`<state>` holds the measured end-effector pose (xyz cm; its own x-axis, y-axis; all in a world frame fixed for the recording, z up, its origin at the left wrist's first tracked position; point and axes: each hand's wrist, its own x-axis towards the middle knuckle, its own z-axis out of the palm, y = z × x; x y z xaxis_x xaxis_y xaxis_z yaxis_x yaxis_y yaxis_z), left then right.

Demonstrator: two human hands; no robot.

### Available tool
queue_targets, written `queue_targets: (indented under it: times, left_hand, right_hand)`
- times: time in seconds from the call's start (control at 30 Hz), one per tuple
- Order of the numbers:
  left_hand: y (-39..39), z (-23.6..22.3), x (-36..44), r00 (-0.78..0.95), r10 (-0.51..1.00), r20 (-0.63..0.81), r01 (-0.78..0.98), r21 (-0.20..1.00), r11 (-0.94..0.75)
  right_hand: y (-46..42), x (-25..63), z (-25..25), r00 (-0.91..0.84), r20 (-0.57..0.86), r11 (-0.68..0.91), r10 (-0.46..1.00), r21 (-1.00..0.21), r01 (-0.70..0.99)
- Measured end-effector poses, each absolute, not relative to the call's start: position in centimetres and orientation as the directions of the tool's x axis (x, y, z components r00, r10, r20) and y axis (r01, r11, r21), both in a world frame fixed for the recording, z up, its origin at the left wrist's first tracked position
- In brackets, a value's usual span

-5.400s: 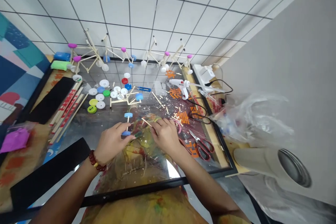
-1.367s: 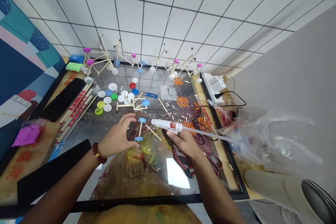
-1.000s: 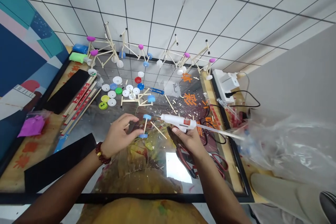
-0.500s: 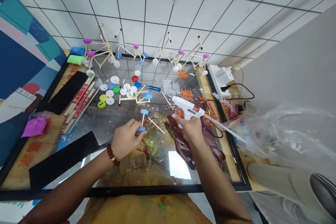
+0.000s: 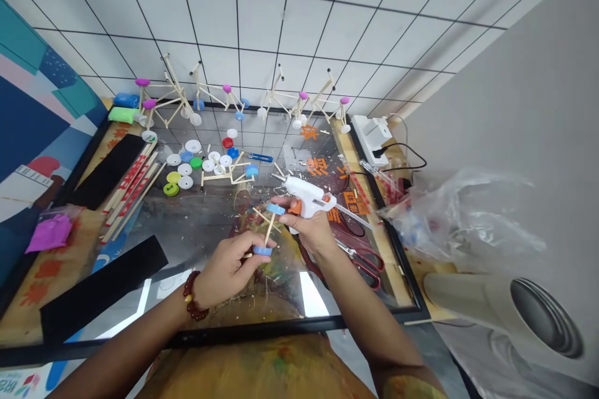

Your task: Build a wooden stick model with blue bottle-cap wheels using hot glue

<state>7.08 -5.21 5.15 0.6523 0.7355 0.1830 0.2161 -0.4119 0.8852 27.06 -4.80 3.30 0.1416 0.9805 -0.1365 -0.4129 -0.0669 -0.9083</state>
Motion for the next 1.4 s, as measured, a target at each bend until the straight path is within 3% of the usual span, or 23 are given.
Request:
queue_targets:
  times: [0.4,0.6,0.7,0.8,0.9,1.0,1.23,1.4]
  left_hand:
    - [-5.3,6.6,7.2,0.724,0.683,0.102,0.092,0.966,-0.242]
    - [-4.7,5.9,6.7,0.758,0.647,0.08,0.068,0.977,-0.201]
    - [-5.0,5.1,7.0,0.708,0.696,0.119,0.095,0.961,-0.26]
    - [-5.1,4.4,7.0,0.674,0.7,0.236,0.124,0.899,-0.421]
    - [-4.8,3.9,6.2,0.624,0.737,0.26,0.235,0.837,-0.494]
    - [-4.3,3.1,4.9,0.543,0.812,0.212,0.349,0.823,-0.448]
    - [-4.1,1.3,3.2,0.427,0.903,0.048,0.481,0.834,-0.272]
    - [-4.2,1.3,3.3,0.45,0.887,0.101,0.472,0.817,-0.332]
  right_hand:
    - [-5.6,28.2,1.4,0.091,-0.021,0.01,0.996,-0.944,-0.331]
    - [-5.1,27.9,2.1,0.084,-0.045,-0.005,0.995,-0.906,-0.423]
    - [-4.9,27.1,2.2,0.091,-0.071,-0.029,0.993,-0.917,-0.397]
    - [-4.7,26.9,1.6,0.101,-0.087,-0.044,0.991,-0.929,-0.368]
    - [-4.7,27.6,1.0,0.153,-0.087,-0.044,0.984,-0.963,-0.264]
    - [-5.1,28.8,0.9,0.192,-0.075,-0.069,0.979,-0.997,-0.04]
    - [-5.8,29.6,1.2,-0.014,-0.056,-0.052,0.998,-0.973,0.225]
    - [-6.1,29.6,1.3,-0.106,-0.045,-0.006,0.993,-0.94,0.342]
